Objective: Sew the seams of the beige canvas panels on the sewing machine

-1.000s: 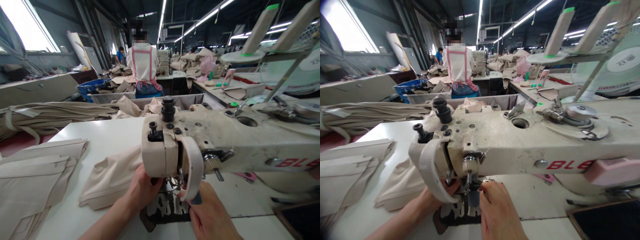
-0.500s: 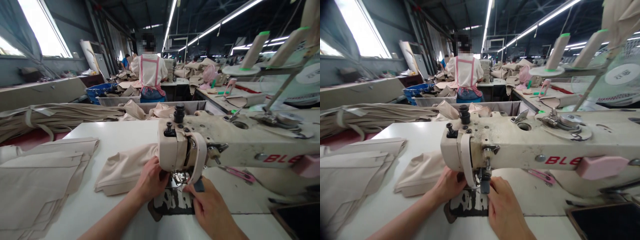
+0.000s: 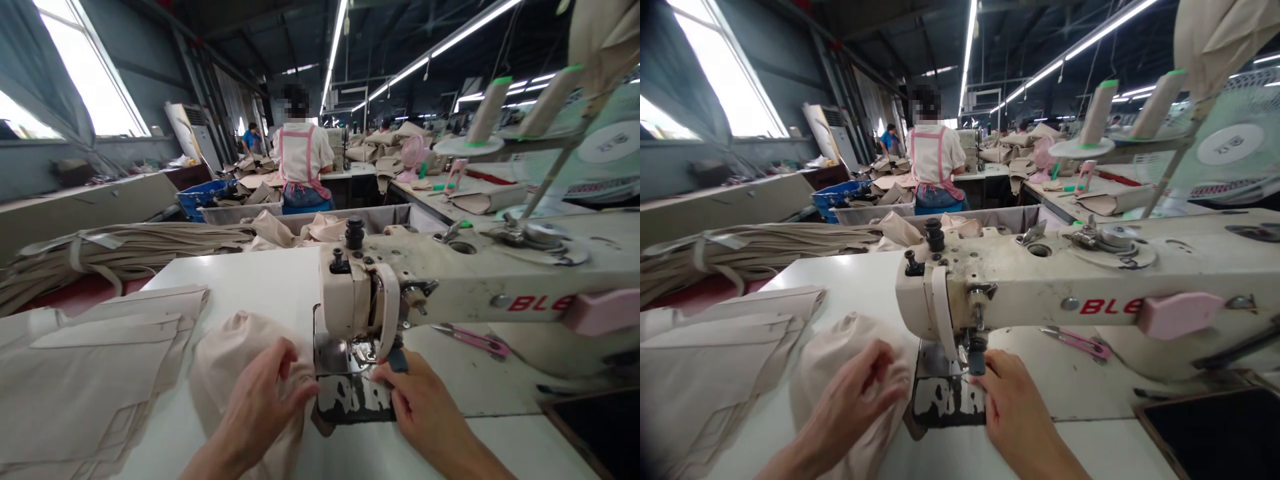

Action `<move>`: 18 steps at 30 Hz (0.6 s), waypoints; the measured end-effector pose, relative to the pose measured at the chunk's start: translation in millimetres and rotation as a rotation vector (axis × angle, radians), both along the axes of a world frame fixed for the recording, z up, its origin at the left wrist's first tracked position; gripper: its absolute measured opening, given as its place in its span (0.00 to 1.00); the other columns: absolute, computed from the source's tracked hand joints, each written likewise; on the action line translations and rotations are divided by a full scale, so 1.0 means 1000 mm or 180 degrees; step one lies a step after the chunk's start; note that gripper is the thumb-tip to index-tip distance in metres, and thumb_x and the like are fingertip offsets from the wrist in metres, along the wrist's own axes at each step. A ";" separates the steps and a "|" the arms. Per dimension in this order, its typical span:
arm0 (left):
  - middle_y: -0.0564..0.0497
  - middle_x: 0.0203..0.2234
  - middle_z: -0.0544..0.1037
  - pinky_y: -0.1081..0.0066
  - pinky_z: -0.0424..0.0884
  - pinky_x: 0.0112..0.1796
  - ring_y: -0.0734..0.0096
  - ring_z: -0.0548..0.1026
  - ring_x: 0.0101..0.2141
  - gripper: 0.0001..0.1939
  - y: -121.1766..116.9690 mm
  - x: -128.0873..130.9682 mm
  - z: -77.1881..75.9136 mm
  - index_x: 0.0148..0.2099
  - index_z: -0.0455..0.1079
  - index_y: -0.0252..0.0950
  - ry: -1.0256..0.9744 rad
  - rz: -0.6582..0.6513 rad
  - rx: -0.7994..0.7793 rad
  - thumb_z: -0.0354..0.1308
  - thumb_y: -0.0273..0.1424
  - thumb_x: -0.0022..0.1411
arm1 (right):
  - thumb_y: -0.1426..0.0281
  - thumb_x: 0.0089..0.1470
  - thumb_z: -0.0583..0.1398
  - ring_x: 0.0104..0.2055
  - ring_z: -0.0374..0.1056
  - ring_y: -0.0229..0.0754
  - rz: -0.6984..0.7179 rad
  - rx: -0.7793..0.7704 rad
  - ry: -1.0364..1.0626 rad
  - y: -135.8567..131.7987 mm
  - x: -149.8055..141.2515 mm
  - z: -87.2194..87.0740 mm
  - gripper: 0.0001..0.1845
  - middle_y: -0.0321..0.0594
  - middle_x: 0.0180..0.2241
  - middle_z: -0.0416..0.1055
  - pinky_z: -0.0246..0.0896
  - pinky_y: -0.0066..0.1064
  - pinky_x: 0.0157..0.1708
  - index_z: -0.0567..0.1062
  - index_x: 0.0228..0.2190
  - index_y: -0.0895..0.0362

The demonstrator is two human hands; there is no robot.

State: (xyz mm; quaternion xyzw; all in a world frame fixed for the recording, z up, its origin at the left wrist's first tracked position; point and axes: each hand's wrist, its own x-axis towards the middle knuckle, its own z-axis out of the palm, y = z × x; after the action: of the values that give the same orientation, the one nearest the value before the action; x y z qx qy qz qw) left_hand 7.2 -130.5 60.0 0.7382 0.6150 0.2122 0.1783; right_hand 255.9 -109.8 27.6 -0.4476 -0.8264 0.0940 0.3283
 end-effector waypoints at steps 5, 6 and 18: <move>0.52 0.25 0.67 0.70 0.60 0.31 0.67 0.66 0.28 0.10 -0.006 0.009 0.003 0.25 0.62 0.36 -0.0331 0.0045 -0.0050 0.55 0.29 0.58 | 0.86 0.45 0.50 0.42 0.69 0.49 -0.0017 0.0087 0.0037 -0.009 -0.003 0.008 0.23 0.44 0.39 0.73 0.67 0.44 0.42 0.75 0.36 0.55; 0.53 0.24 0.65 0.71 0.61 0.30 0.69 0.65 0.27 0.12 -0.009 0.008 0.006 0.24 0.62 0.35 -0.0794 0.0069 -0.0024 0.55 0.31 0.60 | 0.86 0.45 0.50 0.43 0.69 0.49 0.0124 0.0156 0.0118 -0.014 -0.006 0.011 0.24 0.44 0.40 0.73 0.67 0.44 0.43 0.75 0.39 0.55; 0.45 0.43 0.75 0.71 0.71 0.44 0.60 0.74 0.44 0.06 -0.040 0.028 0.028 0.39 0.80 0.39 -0.3974 -0.0256 -0.0170 0.63 0.30 0.59 | 0.67 0.59 0.60 0.43 0.76 0.37 -0.0215 -0.0833 0.3256 -0.065 -0.096 0.022 0.12 0.30 0.42 0.79 0.68 0.18 0.43 0.76 0.44 0.42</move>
State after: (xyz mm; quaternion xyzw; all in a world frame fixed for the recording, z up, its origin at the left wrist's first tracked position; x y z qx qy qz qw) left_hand 34.8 -170.6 87.6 0.4929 0.3717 0.5811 0.5303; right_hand 160.4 -175.2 49.6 -0.4082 -0.5271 0.3922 0.6338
